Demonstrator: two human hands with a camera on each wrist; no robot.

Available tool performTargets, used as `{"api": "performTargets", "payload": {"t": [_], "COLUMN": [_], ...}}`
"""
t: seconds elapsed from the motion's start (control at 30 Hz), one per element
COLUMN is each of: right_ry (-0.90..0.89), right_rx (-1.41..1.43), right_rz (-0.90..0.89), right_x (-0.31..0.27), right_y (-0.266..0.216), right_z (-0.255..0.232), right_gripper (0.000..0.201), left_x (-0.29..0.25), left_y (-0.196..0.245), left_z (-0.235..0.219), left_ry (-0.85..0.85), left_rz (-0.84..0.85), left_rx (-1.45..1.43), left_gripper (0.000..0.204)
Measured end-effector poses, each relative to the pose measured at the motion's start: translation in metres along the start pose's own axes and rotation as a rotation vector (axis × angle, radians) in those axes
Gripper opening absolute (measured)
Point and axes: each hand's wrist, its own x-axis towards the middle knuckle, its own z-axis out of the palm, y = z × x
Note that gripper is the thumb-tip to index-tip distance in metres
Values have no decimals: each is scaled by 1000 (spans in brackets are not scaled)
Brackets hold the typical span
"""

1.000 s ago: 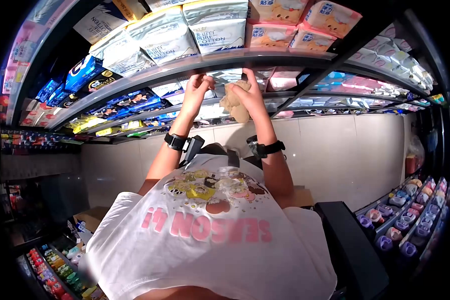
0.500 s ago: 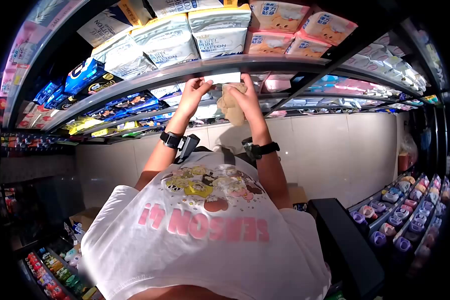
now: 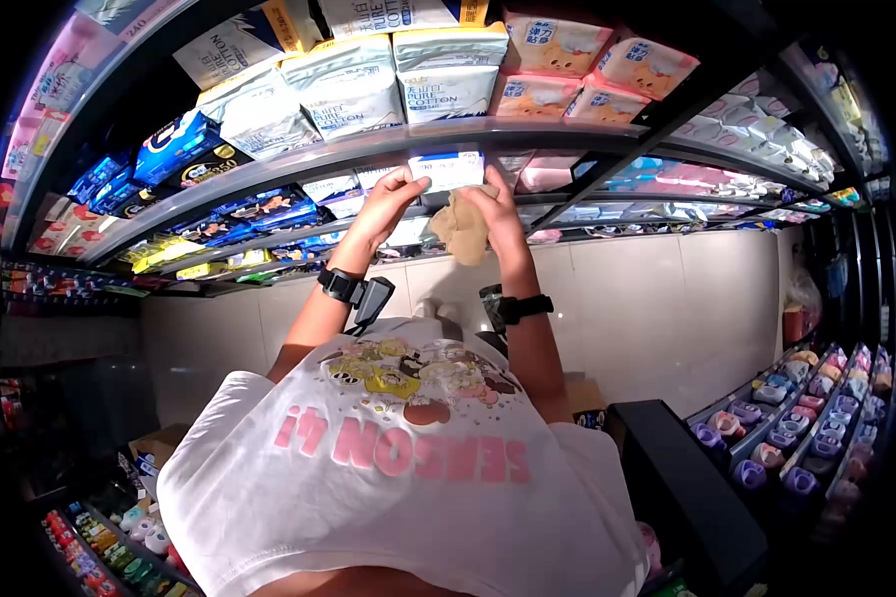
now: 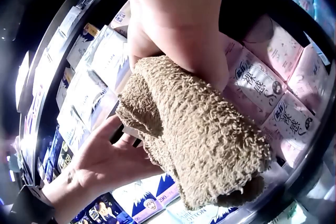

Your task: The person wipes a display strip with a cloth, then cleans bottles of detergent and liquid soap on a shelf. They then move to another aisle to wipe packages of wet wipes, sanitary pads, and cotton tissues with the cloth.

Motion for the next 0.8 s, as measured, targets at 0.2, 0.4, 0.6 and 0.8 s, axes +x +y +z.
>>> {"api": "performTargets", "payload": {"t": [0.2, 0.4, 0.6, 0.8], "right_ry": [16, 15, 47, 469], "right_rx": [-27, 7, 100, 27], "right_rz": [46, 43, 79, 150], "right_x": [-13, -27, -35, -54], "right_y": [0, 4, 26, 29], "right_z": [-7, -9, -26, -33], "right_gripper": [31, 28, 29, 45], "left_x": [-10, -19, -30, -33], "left_y": [-6, -8, 6, 1], "left_z": [4, -4, 0, -8], "left_ry": [-23, -125, -194, 70], "left_rz": [36, 19, -79, -198], "left_rx": [90, 199, 352, 43], "left_gripper": [34, 28, 26, 24]}}
